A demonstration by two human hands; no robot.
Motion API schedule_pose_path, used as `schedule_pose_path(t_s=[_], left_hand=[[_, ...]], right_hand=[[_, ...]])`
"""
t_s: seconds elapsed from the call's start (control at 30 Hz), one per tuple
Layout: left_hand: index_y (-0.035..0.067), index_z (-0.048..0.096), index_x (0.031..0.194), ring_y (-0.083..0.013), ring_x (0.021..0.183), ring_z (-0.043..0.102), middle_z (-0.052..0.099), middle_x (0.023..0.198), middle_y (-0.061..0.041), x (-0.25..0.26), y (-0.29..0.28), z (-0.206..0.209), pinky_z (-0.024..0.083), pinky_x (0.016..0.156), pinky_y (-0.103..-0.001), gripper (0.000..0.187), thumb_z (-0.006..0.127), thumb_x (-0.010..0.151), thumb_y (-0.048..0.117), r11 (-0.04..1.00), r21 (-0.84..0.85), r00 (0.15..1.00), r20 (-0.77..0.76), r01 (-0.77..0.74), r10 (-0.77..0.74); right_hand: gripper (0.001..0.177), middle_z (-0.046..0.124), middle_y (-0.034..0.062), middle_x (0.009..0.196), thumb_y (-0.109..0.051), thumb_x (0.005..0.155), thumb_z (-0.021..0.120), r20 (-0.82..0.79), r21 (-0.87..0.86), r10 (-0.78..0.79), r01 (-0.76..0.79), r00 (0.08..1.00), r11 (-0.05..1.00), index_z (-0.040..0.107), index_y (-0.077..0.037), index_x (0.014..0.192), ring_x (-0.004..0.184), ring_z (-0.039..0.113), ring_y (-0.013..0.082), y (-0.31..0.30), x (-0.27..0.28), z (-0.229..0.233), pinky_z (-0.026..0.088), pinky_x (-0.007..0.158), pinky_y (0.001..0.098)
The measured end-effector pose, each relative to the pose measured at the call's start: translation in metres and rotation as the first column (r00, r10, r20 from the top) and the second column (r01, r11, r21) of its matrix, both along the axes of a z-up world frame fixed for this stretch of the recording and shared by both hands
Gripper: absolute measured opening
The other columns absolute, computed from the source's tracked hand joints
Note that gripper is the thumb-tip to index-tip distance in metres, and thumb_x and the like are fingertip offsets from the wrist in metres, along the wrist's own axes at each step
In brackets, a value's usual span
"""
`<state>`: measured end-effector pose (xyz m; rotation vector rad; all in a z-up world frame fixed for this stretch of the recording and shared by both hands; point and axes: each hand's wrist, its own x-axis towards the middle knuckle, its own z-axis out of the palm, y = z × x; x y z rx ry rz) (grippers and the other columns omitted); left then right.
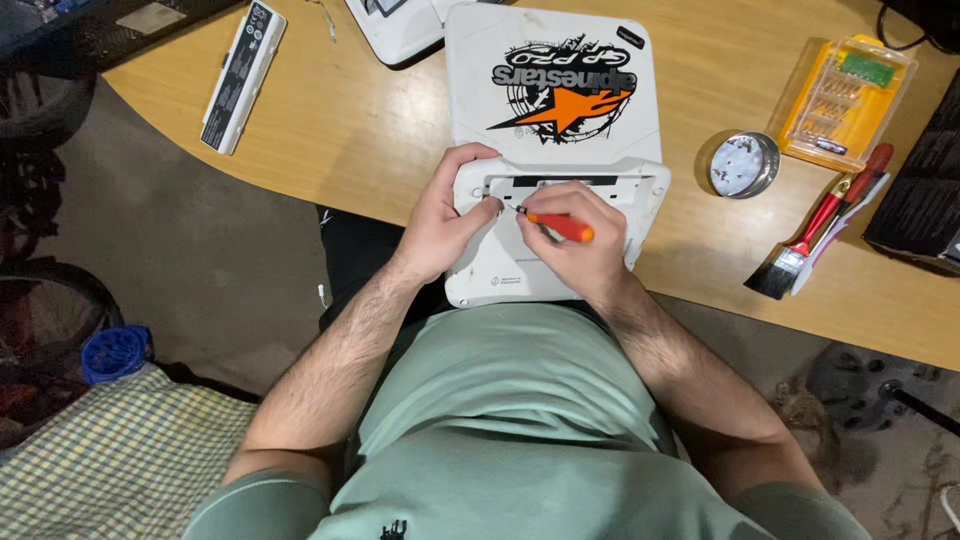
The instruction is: The person disassembles a laptop by removing the battery, keyboard, and internal components. They use a screwdriver to unscrew parts and carefully lift out the keyboard, hard drive, and other internal pieces.
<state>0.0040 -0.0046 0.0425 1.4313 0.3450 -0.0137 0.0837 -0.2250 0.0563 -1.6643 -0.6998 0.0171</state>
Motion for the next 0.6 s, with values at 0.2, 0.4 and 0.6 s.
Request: schedule_pose_path(t_s=[0.2, 0.4, 0.6], left_hand=[[0.018, 0.066, 0.162, -0.0147, 0.131, 0.067, 0.073, 0.14, -0.005, 0.0005, 0.0019, 0.0028, 0.065, 0.12, -0.045, 0.057, 0.08, 0.11, 0.002, 1.0, -0.009, 1.0, -0.005, 0.009, -0.009], [0.018, 0.065, 0.163, -0.0144, 0.132, 0.068, 0.072, 0.141, -0.005, 0.0015, 0.0013, 0.0023, 0.065, 0.12, -0.043, 0.057, 0.079, 0.11, 0.001, 1.0, -0.023, 1.0, -0.001, 0.008, -0.008], [0.017, 0.066, 0.161, -0.014, 0.132, 0.066, 0.073, 0.139, -0.004, 0.0011, -0.002, 0.0007, 0.064, 0.121, -0.043, 0.058, 0.08, 0.108, -0.001, 1.0, -0.019, 1.0, 0.014, -0.023, 0.024]], right_hand=[[0.021, 0.09, 0.0145, 0.109, 0.013, 0.096, 0.095, 0.119, -0.086, 0.02, -0.01, 0.993, 0.996, 0.083, -0.003, 0.103, 0.09, 0.087, 0.036, 0.0, -0.0016, 0.0014, 0.072, 0.079, 0.0471], [0.021, 0.092, 0.0121, 0.114, 0.014, 0.098, 0.089, 0.137, -0.119, 0.08, -0.064, 0.987, 0.991, 0.085, -0.006, 0.102, 0.095, 0.088, 0.0356, -0.0039, -0.0002, -0.0003, 0.072, 0.084, 0.0461], [0.017, 0.089, 0.0063, 0.119, 0.001, 0.099, 0.096, 0.107, -0.173, 0.111, -0.091, 0.988, 0.981, 0.086, -0.01, 0.107, 0.103, 0.088, 0.0327, -0.0082, 0.0005, -0.0016, 0.073, 0.09, 0.046]])
